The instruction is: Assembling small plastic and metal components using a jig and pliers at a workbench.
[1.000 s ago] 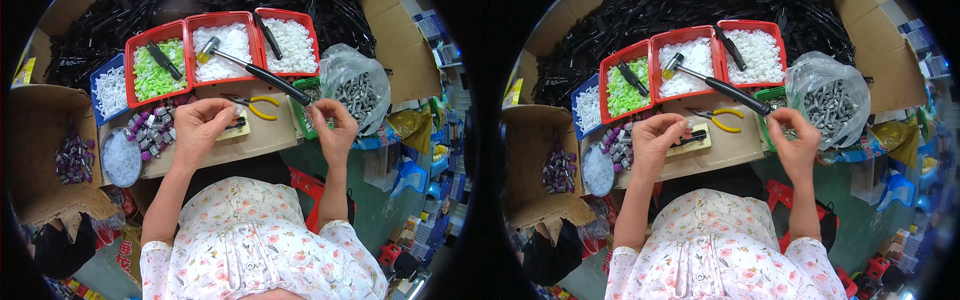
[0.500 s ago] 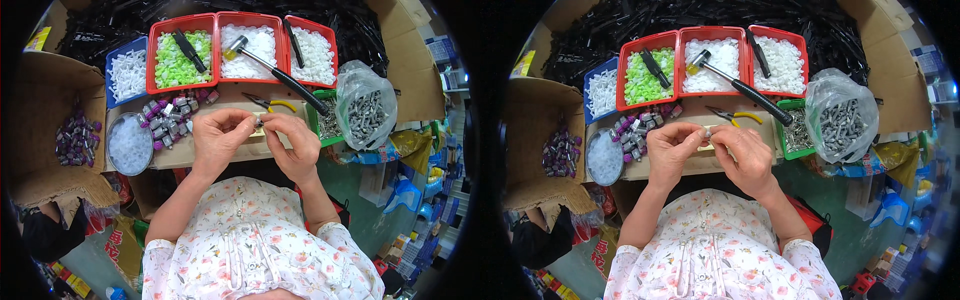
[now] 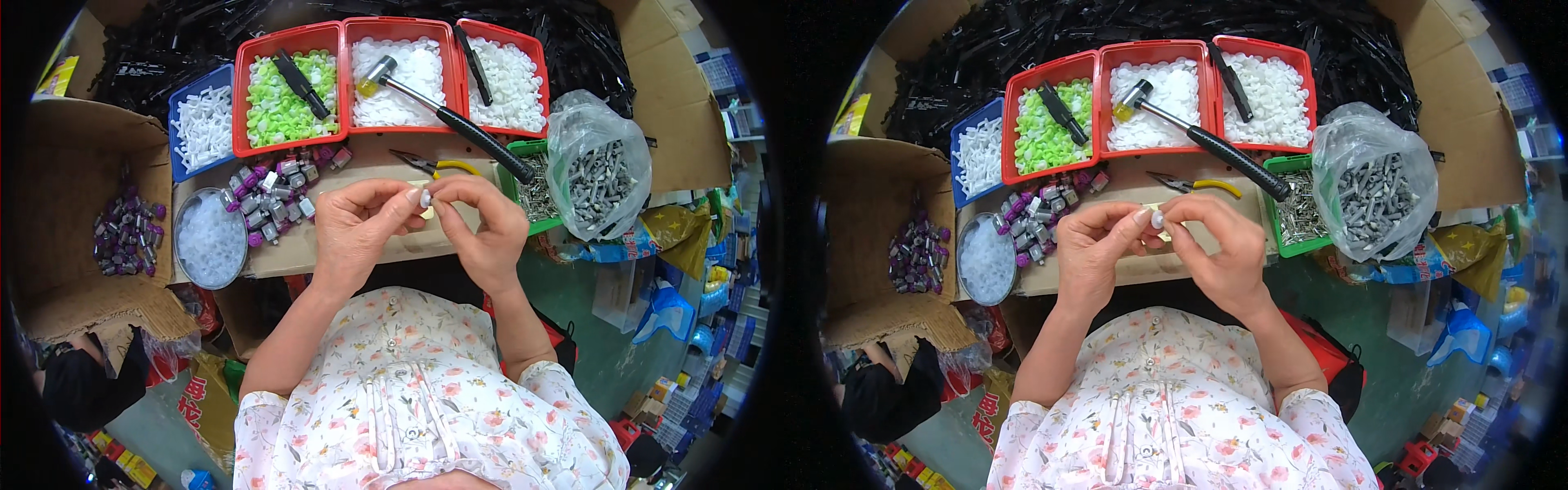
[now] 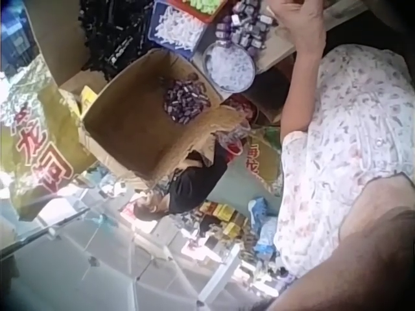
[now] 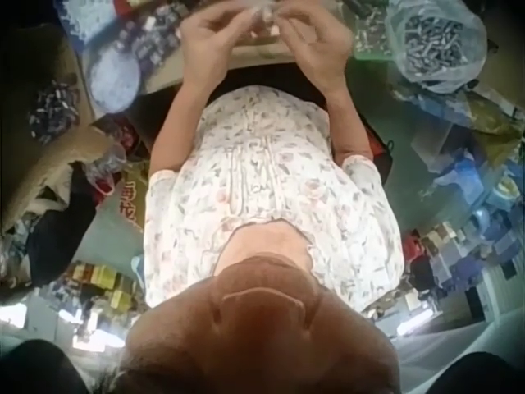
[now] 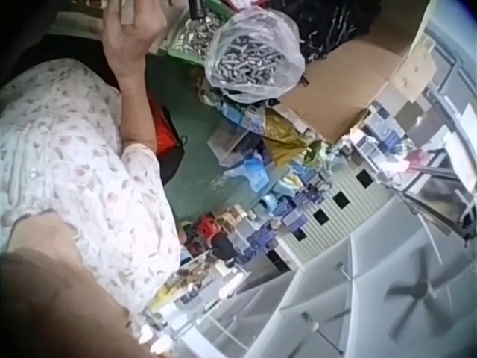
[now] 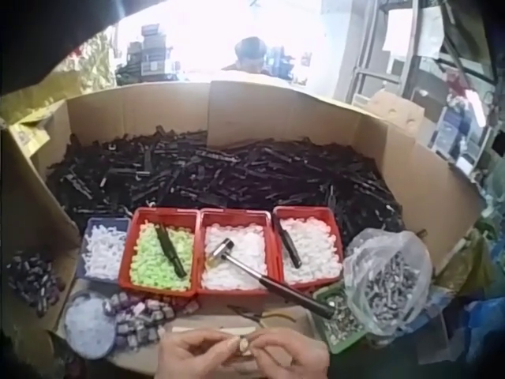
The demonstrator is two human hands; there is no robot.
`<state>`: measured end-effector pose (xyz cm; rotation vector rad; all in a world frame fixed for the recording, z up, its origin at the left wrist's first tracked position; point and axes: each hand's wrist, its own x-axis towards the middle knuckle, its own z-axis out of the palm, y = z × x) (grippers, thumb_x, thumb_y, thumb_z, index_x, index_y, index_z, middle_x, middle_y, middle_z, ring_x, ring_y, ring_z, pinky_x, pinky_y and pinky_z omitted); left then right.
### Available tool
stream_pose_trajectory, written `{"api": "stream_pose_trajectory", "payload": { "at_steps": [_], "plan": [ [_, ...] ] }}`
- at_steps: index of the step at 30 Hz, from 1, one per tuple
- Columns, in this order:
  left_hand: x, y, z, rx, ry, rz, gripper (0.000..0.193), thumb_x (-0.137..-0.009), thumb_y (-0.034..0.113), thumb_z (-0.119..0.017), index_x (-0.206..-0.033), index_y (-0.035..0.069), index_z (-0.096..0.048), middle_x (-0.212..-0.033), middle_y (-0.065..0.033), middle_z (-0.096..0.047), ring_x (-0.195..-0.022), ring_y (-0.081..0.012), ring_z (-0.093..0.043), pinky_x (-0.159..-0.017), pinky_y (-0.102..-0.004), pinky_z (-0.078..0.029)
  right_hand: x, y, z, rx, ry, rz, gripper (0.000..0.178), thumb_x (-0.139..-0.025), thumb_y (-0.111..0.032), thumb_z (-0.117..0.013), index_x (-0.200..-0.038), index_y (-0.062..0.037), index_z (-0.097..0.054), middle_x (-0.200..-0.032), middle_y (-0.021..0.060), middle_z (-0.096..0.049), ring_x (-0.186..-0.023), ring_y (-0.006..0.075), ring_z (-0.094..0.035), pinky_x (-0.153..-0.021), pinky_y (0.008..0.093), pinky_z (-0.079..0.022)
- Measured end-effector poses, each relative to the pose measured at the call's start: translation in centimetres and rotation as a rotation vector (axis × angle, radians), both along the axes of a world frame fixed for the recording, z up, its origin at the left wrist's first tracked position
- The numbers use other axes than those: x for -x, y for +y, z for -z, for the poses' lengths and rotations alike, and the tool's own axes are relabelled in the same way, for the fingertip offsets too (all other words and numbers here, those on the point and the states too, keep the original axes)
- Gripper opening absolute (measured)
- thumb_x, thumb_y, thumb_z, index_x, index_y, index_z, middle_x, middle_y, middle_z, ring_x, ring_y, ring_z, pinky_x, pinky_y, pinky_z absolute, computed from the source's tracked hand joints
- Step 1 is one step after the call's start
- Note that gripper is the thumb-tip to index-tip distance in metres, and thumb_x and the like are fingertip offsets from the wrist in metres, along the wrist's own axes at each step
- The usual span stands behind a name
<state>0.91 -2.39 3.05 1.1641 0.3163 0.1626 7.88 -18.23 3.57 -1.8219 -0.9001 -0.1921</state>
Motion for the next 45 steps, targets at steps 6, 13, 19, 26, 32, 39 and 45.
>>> {"api": "stream_pose_trajectory", "payload": {
  "at_steps": [6, 13, 19, 26, 32, 39, 45],
  "plan": [
    [0.4, 0.5, 1.1, 0.043, -0.009, 0.094, 0.021, -0.095, 0.009, -0.068, -0.112, -0.004, -0.07, -0.093, -0.0103, -0.074, -0.075, -0.0158, -0.073, -0.061, -0.0215, -0.054, -1.8, -0.5, 0.4, -0.047, 0.681, -0.225, 0.012, -0.09, 0.002, -0.069, -0.1, 0.0078, -0.066, -0.096, 0.0094, -0.069, -0.091, 0.0143, -0.067, -0.085, 0.0272, -0.054],
    [0.6, 1.6, 2.4, 0.348, 0.038, 0.034, 0.018, -0.094, 0.007, -0.067, -0.109, -0.004, -0.069, -0.094, -0.0119, -0.073, -0.076, -0.0159, -0.072, -0.061, -0.0222, -0.055, -0.6, 1.4, 0.6, -0.108, 0.52, -0.118, 0.012, -0.087, 0.001, -0.072, -0.097, 0.0059, -0.068, -0.093, 0.0089, -0.07, -0.087, 0.0159, -0.067, -0.08, 0.0288, -0.054],
    [0.9, 1.3, 2.6, 0.192, -0.012, 0.003, 0.022, -0.093, 0.007, -0.07, -0.112, -0.004, -0.069, -0.094, -0.0101, -0.073, -0.077, -0.0146, -0.071, -0.064, -0.0222, -0.054, -0.5, 2.0, 0.6, 0.088, 0.07, -0.079, 0.015, -0.079, 0.005, -0.074, -0.092, 0.0023, -0.069, -0.089, 0.012, -0.069, -0.082, 0.0254, -0.068, -0.075, 0.0336, -0.052],
    [1.9, 1.9, 3.1, -0.05, -0.026, 0.023, 0.031, -0.089, -0.001, -0.072, -0.12, -0.004, -0.067, -0.1, -0.0103, -0.073, -0.085, -0.015, -0.071, -0.071, -0.0257, -0.058, -0.5, 2.1, 1.0, 0.127, 0.026, -0.147, 0.016, -0.076, 0.006, -0.073, -0.09, 0.0017, -0.068, -0.088, 0.0123, -0.068, -0.079, 0.0266, -0.067, -0.072, 0.0335, -0.051],
    [2.0, 2.2, 3.2, -0.324, -0.1, 0.026, 0.033, -0.085, -0.002, -0.076, -0.117, -0.004, -0.069, -0.103, -0.007, -0.072, -0.089, -0.0102, -0.067, -0.075, -0.0244, -0.057, -0.4, 2.2, 2.0, 0.117, 0.004, -0.151, 0.016, -0.076, 0.005, -0.074, -0.09, -0.0002, -0.069, -0.089, 0.0107, -0.068, -0.078, 0.026, -0.066, -0.071, 0.0337, -0.05],
    [3.0, 2.7, 3.9, -1.025, -0.185, -0.191, 0.034, -0.076, 0.005, -0.081, -0.109, 0.0, -0.072, -0.089, -0.0098, -0.066, -0.075, -0.0193, -0.063, -0.065, -0.0314, -0.051, -0.4, 3.3, 3.7, 0.195, -0.168, -0.129, 0.018, -0.074, 0.001, -0.076, -0.09, -0.0043, -0.07, -0.092, 0.0063, -0.064, -0.081, 0.0225, -0.063, -0.07, 0.0348, -0.043],
    [4.1, 2.8, 5.1, -1.422, -0.342, -0.266, 0.03, -0.072, 0.008, -0.08, -0.099, 0.003, -0.071, -0.098, -0.0077, -0.064, -0.093, -0.028, -0.06, -0.075, -0.0392, -0.048, -0.2, 3.9, 4.4, 0.256, -0.21, -0.118, 0.019, -0.073, -0.001, -0.076, -0.09, -0.0053, -0.069, -0.091, 0.0067, -0.062, -0.082, 0.0239, -0.061, -0.071, 0.0365, -0.044]
  ]
}}
